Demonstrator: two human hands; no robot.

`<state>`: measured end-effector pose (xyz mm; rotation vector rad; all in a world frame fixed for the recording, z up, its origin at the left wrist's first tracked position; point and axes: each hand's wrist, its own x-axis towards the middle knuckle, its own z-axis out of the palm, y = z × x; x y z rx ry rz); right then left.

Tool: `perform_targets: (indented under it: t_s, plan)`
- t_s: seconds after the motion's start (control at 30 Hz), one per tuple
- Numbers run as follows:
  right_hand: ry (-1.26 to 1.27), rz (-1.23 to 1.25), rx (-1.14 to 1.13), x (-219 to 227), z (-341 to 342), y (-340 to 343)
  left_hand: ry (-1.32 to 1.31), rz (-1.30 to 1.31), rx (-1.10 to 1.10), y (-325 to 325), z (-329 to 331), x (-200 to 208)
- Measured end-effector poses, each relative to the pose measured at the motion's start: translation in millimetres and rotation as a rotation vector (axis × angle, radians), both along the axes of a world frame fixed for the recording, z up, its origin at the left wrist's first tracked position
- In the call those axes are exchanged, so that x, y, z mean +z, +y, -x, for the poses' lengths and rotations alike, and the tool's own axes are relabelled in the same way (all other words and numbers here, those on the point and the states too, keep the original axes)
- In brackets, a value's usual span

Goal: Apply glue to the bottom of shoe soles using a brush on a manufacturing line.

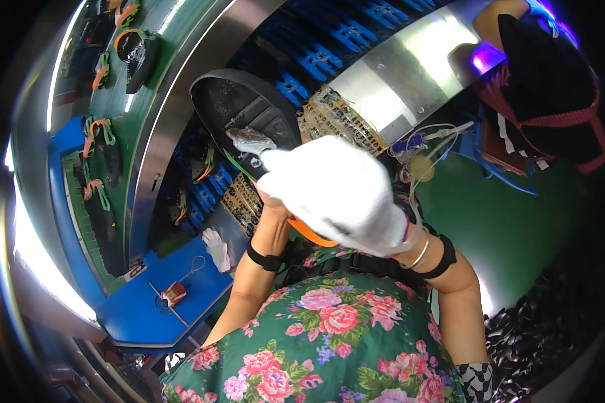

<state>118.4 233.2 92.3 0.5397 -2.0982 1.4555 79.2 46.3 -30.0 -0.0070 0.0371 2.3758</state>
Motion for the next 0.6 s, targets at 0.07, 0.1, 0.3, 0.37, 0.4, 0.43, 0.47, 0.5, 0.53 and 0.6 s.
perform_targets:
  t_s: [0.07,0.1,0.3,0.37,0.4,0.43,0.47,0.5,0.53,0.6]
  plan:
    - [0.028,-0.103,0.016,-2,-4,-11,-0.378,0.323,-0.005,13,0,14]
    - [0.016,-0.087,0.078,-3,-4,-15,0.042,0.377,0.049,19,16,8]
    - [-0.008,-0.045,0.107,-7,-4,7,0.387,0.41,0.019,17,23,29]
    - [-0.003,-0.141,0.118,-11,-12,-2,0.343,0.31,-0.032,23,21,34]
    - [-0.025,-0.065,0.135,-9,-11,-7,0.304,0.212,-0.08,24,21,36]
    - [-0.048,-0.041,0.187,-5,-9,-1,0.282,0.129,-0.091,21,21,31]
    - [-0.071,-0.019,0.238,1,-6,5,0.283,0.132,-0.086,19,22,30]
    - [-0.06,-0.028,0.184,0,-6,7,0.306,0.128,-0.07,22,24,35]
    - [-0.049,-0.039,0.129,-1,-7,9,0.33,0.124,-0.053,24,26,42]
    - [-0.056,-0.06,0.112,-6,-7,12,0.254,0.411,0.026,24,23,53]
